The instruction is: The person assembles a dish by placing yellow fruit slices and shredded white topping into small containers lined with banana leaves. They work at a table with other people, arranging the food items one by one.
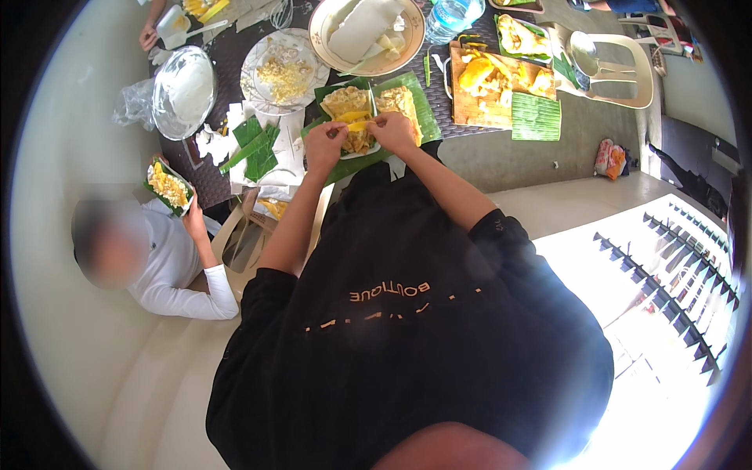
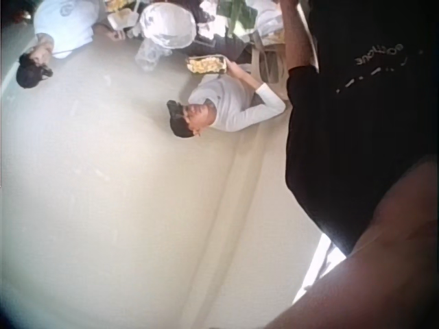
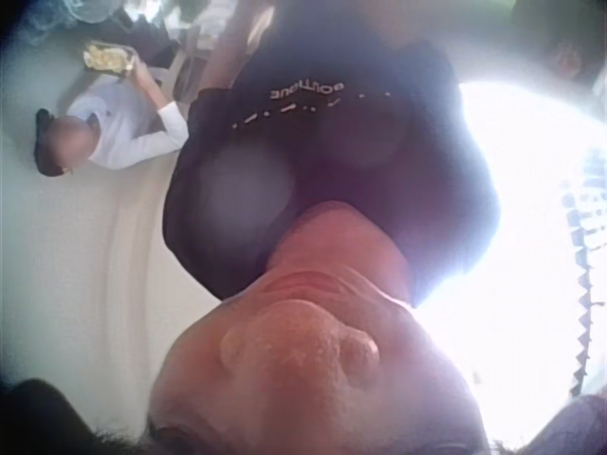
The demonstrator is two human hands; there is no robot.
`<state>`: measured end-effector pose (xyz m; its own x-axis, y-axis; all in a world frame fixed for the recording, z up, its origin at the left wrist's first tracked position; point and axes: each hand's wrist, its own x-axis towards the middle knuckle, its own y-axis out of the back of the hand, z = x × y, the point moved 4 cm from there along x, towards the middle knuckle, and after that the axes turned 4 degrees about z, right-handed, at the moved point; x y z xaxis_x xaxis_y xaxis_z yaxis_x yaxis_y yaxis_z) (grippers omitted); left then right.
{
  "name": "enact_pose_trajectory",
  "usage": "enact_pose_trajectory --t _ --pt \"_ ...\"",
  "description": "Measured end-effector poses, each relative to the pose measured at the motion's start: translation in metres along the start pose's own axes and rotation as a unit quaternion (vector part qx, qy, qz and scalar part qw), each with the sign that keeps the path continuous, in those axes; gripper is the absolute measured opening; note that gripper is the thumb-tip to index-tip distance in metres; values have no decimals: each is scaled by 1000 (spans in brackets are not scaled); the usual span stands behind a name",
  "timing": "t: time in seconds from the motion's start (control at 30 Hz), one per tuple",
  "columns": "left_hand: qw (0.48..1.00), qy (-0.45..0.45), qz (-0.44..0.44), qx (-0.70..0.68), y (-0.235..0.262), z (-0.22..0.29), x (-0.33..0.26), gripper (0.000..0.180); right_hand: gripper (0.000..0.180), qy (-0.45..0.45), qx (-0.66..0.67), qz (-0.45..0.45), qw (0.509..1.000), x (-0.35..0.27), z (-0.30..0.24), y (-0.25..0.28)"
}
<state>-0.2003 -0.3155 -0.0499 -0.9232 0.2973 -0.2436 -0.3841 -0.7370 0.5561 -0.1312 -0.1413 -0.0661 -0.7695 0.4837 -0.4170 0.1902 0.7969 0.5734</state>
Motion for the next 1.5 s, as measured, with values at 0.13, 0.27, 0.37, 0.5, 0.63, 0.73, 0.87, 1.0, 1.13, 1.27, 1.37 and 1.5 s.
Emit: enact_pose_trajectory --t 0.13,0.27,0.37,0.5,0.63,0.73,0.87,1.0,1.13,1.27,1.37,1.5 --pt "999 -25 25 2 0 0 0 19 30 15 -35 19 999 1 -8 2" --pt "999 -22 32 25 2 1 -2 19 29 4 -54 18 998 -1 -13 3" --pt "999 -15 29 37 3 2 -2 20 28 14 -86 21 996 0 -13 3" --pt "998 -35 44 33 5 3 -4 20 26 21 -112 29 993 -3 -21 6" --pt "997 -31 44 56 5 2 -7 20 26 24 -107 45 993 -2 -16 2" --pt "996 -48 54 47 5 -1 -5 21 26 30 -107 54 992 -2 -13 0" --pt "995 -51 59 59 7 -1 -4 21 25 22 -118 60 991 -5 -17 3" --pt "994 -54 58 79 9 4 -6 21 25 31 -122 66 990 -4 -16 2" --pt "991 -63 60 101 9 2 -6 21 25 34 -129 67 989 -1 -14 2" --pt "991 -66 61 103 9 6 -7 20 25 14 -142 59 988 -1 -13 4" --pt "990 -76 62 101 10 5 -5 16 24 13 -146 55 988 -2 -15 7" --pt "989 -76 62 113 12 6 -6 18 23 17 -146 57 988 -2 -12 9"
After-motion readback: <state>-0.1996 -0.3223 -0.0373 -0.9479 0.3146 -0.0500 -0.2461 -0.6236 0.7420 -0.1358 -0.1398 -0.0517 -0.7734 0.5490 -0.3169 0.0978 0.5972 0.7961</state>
